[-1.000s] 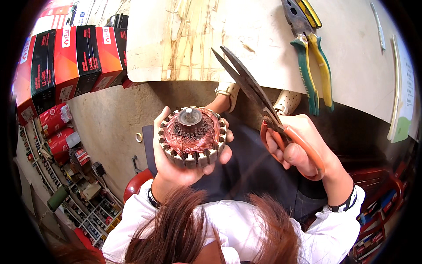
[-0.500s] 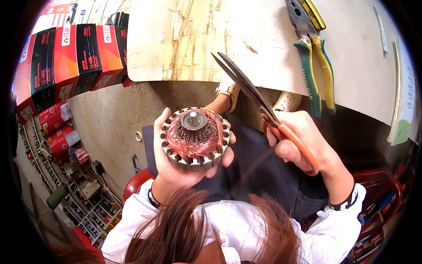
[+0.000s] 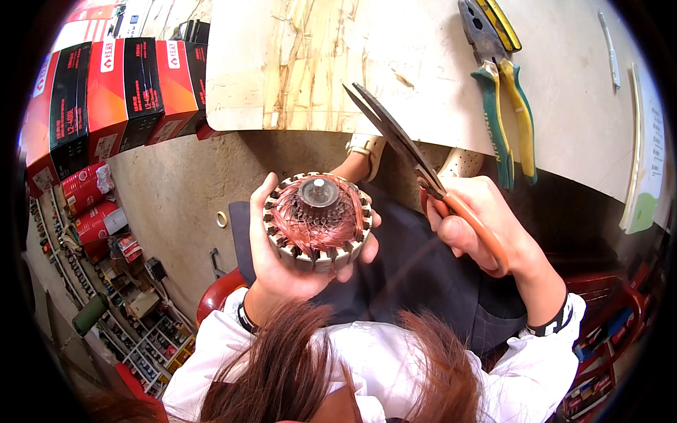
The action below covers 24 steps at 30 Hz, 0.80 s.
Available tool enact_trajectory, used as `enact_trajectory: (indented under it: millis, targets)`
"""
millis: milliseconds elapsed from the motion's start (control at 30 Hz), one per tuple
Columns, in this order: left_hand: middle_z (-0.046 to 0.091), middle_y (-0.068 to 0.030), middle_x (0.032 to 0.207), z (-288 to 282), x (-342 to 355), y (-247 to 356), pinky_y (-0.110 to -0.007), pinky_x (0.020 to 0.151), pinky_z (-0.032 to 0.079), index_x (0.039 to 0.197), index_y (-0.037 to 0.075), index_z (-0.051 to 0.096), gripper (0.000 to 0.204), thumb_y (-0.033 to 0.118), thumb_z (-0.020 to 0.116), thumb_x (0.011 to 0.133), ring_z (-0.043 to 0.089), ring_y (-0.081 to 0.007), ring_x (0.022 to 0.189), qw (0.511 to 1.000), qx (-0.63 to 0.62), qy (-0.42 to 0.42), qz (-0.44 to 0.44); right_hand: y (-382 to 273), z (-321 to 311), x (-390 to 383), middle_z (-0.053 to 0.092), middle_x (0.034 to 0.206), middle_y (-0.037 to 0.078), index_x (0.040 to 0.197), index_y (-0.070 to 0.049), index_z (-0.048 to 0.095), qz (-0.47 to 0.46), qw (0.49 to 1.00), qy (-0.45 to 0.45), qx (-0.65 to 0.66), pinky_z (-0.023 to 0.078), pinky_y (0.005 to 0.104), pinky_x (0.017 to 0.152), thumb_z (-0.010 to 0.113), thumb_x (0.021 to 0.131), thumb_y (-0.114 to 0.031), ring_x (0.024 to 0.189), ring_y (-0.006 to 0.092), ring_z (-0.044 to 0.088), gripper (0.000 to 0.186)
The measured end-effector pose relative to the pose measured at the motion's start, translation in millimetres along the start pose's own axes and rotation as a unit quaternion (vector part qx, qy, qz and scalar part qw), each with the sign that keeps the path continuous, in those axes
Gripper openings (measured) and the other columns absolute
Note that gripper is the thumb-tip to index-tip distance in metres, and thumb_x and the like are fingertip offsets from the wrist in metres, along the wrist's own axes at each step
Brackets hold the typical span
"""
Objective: The person uses shears to cut copper wires on a cylindrical electrical component, then uses a screwdriver to adjust internal parts. They also use pliers to pull and manipulate wires, working on the component while seated at a cluttered workbench.
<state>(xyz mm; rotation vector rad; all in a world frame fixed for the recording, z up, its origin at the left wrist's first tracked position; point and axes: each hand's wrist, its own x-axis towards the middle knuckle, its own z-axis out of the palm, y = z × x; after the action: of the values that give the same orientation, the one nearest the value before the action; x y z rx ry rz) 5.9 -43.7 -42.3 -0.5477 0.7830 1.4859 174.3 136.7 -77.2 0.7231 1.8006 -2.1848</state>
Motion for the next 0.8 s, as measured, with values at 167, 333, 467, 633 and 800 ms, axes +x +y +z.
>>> enact_trajectory:
  millis: [167,333,467,633,800]
  targets:
    - [0.066,-0.0191,0.098,-4.1,-0.4,-2.0,-0.042,0.05,0.059,0.124,0.007,0.05,0.066,0.063,0.028,0.096,0.069,-0.0376,0.077,1.0,0.0,-0.012,0.021,-1.6,1.7,1.6,0.046,0.06,-0.001,0.077,-0.004,0.051,-0.003,1.0,0.024,-0.005,0.041,0.0228,0.045,0.062,0.087,-0.058,0.048,0.0063,0.049,0.056]
    - [0.063,-0.0255,0.105,-8.3,0.2,-2.6,-0.043,0.055,0.061,0.128,-0.003,0.052,0.085,0.07,0.027,0.092,0.068,-0.0388,0.084,1.0,-0.021,0.008,0.012,-2.1,4.2,1.8,0.048,0.063,-0.003,0.078,-0.004,0.053,0.021,0.998,0.047,0.024,0.04,0.0214,0.045,0.065,0.09,-0.049,0.05,0.0046,0.047,0.048]
    - [0.063,-0.0253,0.107,-9.6,-0.5,-2.2,-0.045,0.059,0.062,0.129,-0.003,0.051,0.085,0.071,0.028,0.092,0.067,-0.0394,0.088,1.0,-0.021,0.017,0.015,-7.6,5.4,3.2,0.049,0.064,-0.003,0.079,-0.004,0.055,0.067,0.995,0.06,0.043,0.04,0.02,0.045,0.066,0.091,-0.045,0.051,0.0039,0.047,0.044]
    - [0.063,-0.025,0.108,-9.9,-1.0,-1.6,-0.047,0.06,0.062,0.128,-0.002,0.052,0.084,0.07,0.028,0.093,0.067,-0.0397,0.089,0.999,-0.025,0.03,0.01,-5.1,6.5,4.4,0.049,0.064,-0.004,0.081,-0.004,0.056,0.08,0.992,0.077,0.058,0.039,0.02,0.045,0.066,0.092,-0.042,0.05,0.0034,0.046,0.041]
    - [0.063,-0.0243,0.109,-9.0,-0.6,-1.3,-0.047,0.061,0.062,0.127,-0.002,0.053,0.084,0.07,0.028,0.093,0.068,-0.0385,0.09,0.999,-0.021,0.046,0.014,-5.1,6.7,6.2,0.049,0.064,-0.004,0.08,-0.004,0.057,0.088,0.991,0.08,0.063,0.039,0.0198,0.045,0.065,0.092,-0.041,0.051,0.0032,0.046,0.039]
